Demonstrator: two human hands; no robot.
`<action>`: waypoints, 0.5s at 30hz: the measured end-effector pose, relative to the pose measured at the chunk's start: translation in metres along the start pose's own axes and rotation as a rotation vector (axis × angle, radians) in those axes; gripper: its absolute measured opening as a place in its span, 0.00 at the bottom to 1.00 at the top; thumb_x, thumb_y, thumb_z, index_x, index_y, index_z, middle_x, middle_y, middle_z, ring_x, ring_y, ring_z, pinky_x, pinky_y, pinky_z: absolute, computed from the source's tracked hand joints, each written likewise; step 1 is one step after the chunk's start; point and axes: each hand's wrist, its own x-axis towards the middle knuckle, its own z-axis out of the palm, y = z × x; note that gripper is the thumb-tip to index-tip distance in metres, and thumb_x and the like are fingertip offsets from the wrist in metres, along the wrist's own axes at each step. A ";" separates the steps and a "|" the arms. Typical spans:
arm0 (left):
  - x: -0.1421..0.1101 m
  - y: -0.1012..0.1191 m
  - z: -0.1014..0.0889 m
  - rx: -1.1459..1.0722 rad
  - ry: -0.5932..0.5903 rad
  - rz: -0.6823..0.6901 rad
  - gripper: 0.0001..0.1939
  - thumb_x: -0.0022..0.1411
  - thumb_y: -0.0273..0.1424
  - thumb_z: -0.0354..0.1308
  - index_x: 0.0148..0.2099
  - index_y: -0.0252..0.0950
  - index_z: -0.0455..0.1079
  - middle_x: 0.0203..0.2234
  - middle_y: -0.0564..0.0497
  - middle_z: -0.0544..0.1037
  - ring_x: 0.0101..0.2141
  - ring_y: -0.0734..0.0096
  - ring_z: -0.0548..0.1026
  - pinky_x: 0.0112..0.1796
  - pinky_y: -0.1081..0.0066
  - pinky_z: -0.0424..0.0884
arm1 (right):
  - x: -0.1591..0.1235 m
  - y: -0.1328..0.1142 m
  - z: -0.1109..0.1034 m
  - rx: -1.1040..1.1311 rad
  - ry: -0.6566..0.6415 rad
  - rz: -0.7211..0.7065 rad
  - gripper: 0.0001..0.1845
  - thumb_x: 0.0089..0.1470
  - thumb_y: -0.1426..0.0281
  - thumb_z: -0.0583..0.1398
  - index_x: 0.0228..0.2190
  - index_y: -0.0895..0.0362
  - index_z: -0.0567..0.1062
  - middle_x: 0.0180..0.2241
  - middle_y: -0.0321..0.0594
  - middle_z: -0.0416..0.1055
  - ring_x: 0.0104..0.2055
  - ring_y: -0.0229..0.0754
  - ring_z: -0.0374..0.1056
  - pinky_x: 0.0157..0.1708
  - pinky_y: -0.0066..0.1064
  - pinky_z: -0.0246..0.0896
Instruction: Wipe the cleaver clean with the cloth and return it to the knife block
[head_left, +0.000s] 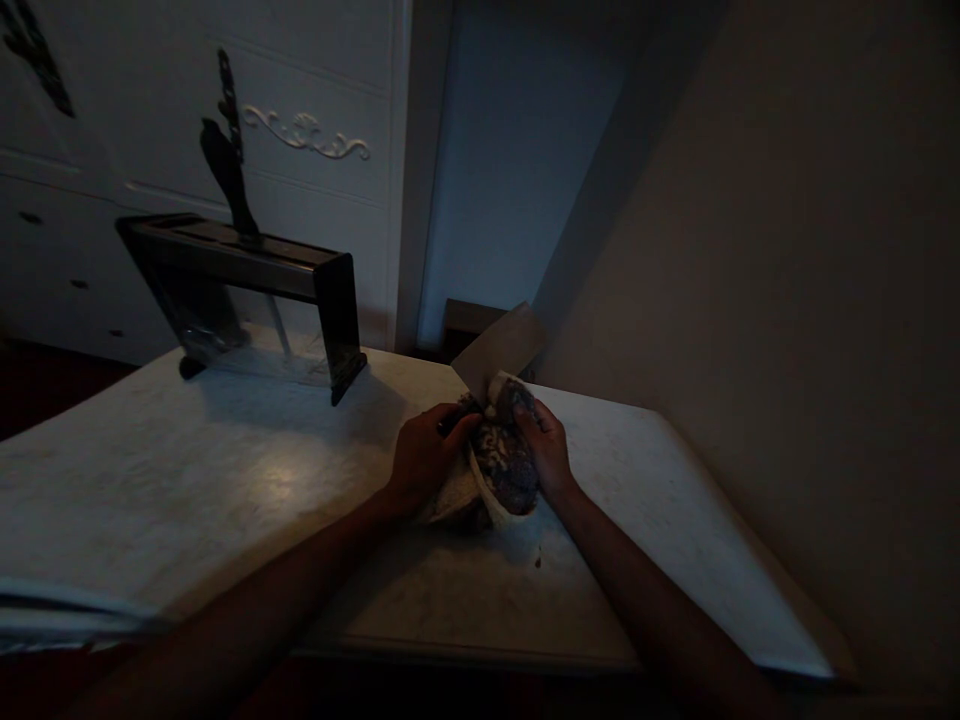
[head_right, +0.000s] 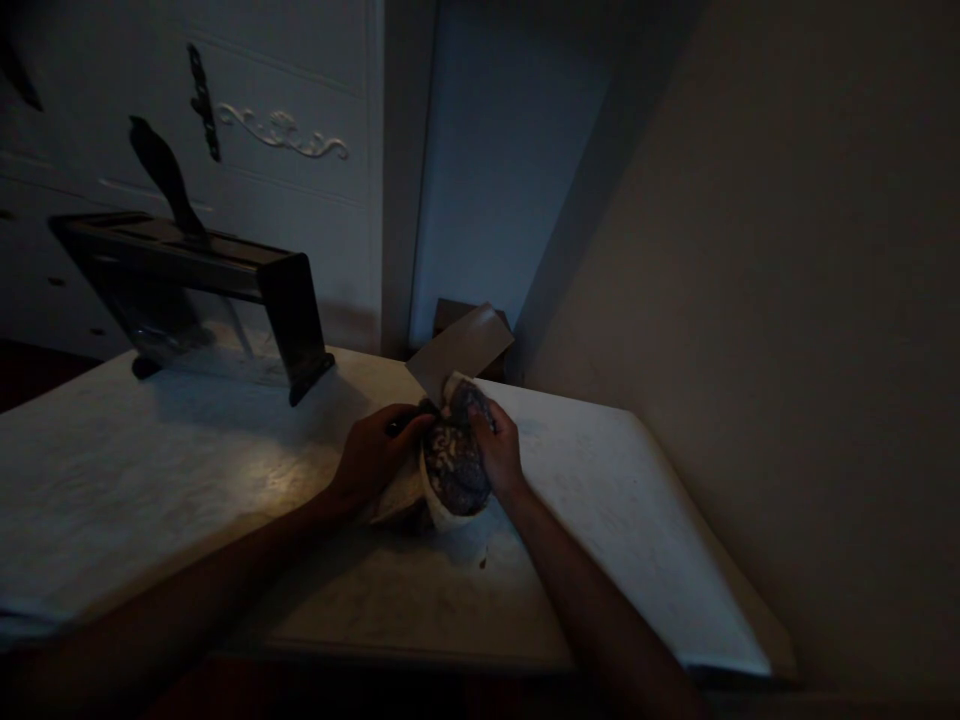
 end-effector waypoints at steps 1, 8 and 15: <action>0.000 0.000 0.000 0.001 0.002 -0.001 0.20 0.60 0.46 0.57 0.44 0.37 0.77 0.41 0.47 0.82 0.41 0.60 0.78 0.43 0.66 0.70 | 0.001 0.000 -0.001 -0.017 0.032 -0.035 0.17 0.50 0.56 0.66 0.38 0.53 0.79 0.36 0.36 0.78 0.37 0.43 0.71 0.41 0.33 0.65; 0.001 -0.003 -0.001 0.022 -0.009 0.024 0.21 0.61 0.48 0.56 0.43 0.37 0.77 0.39 0.47 0.82 0.40 0.60 0.78 0.41 0.67 0.70 | -0.003 -0.005 -0.006 -0.219 0.064 -0.272 0.16 0.56 0.62 0.61 0.46 0.49 0.77 0.45 0.37 0.75 0.49 0.45 0.67 0.52 0.36 0.60; -0.002 -0.004 0.001 0.089 -0.051 0.122 0.19 0.61 0.45 0.57 0.45 0.38 0.77 0.41 0.46 0.82 0.41 0.59 0.78 0.44 0.64 0.71 | -0.007 -0.011 -0.007 -0.457 -0.175 -0.442 0.22 0.58 0.70 0.56 0.52 0.43 0.75 0.34 0.36 0.69 0.38 0.41 0.67 0.41 0.33 0.63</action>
